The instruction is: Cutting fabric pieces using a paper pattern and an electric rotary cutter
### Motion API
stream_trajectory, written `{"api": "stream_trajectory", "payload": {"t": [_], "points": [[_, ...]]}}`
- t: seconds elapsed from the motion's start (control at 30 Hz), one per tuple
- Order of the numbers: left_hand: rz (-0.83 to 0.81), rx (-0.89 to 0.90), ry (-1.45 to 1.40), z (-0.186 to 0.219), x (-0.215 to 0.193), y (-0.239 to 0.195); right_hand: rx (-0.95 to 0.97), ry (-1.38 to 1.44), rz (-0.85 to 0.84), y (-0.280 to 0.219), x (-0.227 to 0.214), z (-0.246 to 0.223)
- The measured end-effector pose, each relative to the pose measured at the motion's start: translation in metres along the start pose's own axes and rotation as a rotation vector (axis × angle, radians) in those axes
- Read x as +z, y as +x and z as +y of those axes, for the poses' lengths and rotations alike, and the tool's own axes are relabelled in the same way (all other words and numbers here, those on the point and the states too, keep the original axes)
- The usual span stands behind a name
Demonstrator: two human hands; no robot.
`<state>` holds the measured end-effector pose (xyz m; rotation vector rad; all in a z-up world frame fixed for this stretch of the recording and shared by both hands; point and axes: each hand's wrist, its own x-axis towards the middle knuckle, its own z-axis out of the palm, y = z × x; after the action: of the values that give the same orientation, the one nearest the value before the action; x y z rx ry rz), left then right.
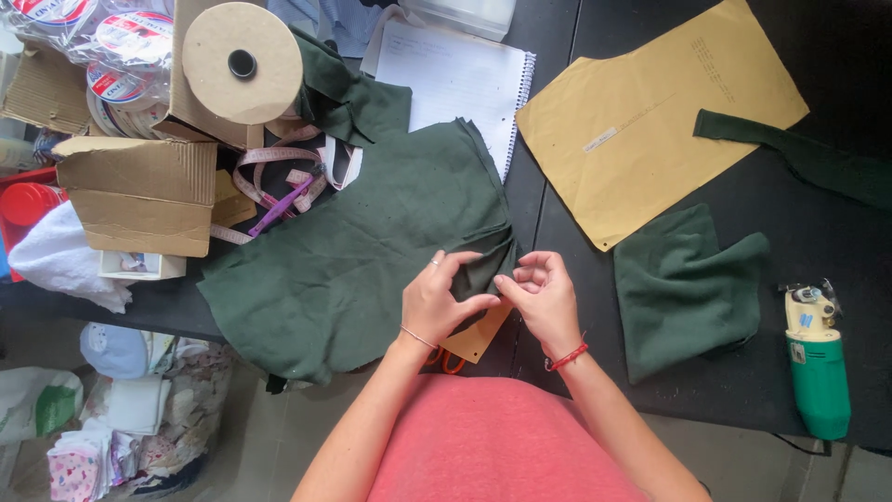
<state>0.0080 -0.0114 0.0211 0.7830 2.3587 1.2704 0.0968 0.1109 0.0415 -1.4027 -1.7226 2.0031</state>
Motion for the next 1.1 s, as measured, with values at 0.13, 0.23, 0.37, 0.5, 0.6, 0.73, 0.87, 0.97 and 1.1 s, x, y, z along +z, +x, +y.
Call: {"api": "stream_trajectory", "payload": {"t": [0.13, 0.23, 0.37, 0.5, 0.6, 0.73, 0.87, 0.97, 1.1], "points": [[0.026, 0.12, 0.118, -0.014, 0.012, -0.002, -0.06, -0.043, -0.018, 0.006, 0.004, 0.006], [0.051, 0.154, 0.124, -0.029, 0.019, -0.003, -0.082, -0.062, -0.026, 0.007, 0.003, 0.011], [0.002, 0.151, 0.111, -0.028, 0.013, -0.001, -0.123, -0.108, 0.001, 0.012, -0.001, 0.017], [-0.045, 0.043, 0.037, -0.036, 0.017, 0.0, -0.163, -0.213, 0.071, 0.027, -0.023, 0.031], [-0.095, -0.027, 0.039, -0.036, 0.017, 0.001, -0.064, -0.174, 0.051, 0.021, -0.024, 0.019], [-0.124, -0.023, 0.053, -0.025, 0.008, 0.003, -0.093, -0.326, 0.023, 0.022, -0.024, 0.021], [-0.135, -0.024, 0.054, -0.023, 0.006, 0.005, -0.2, -0.647, 0.09, 0.036, -0.031, 0.038], [-0.133, -0.018, 0.05, -0.022, 0.006, 0.004, -0.157, -0.75, 0.096, 0.041, -0.034, 0.042], [-0.136, -0.012, 0.036, -0.014, -0.001, 0.005, -0.085, -0.73, 0.072, 0.037, -0.031, 0.041]]}}
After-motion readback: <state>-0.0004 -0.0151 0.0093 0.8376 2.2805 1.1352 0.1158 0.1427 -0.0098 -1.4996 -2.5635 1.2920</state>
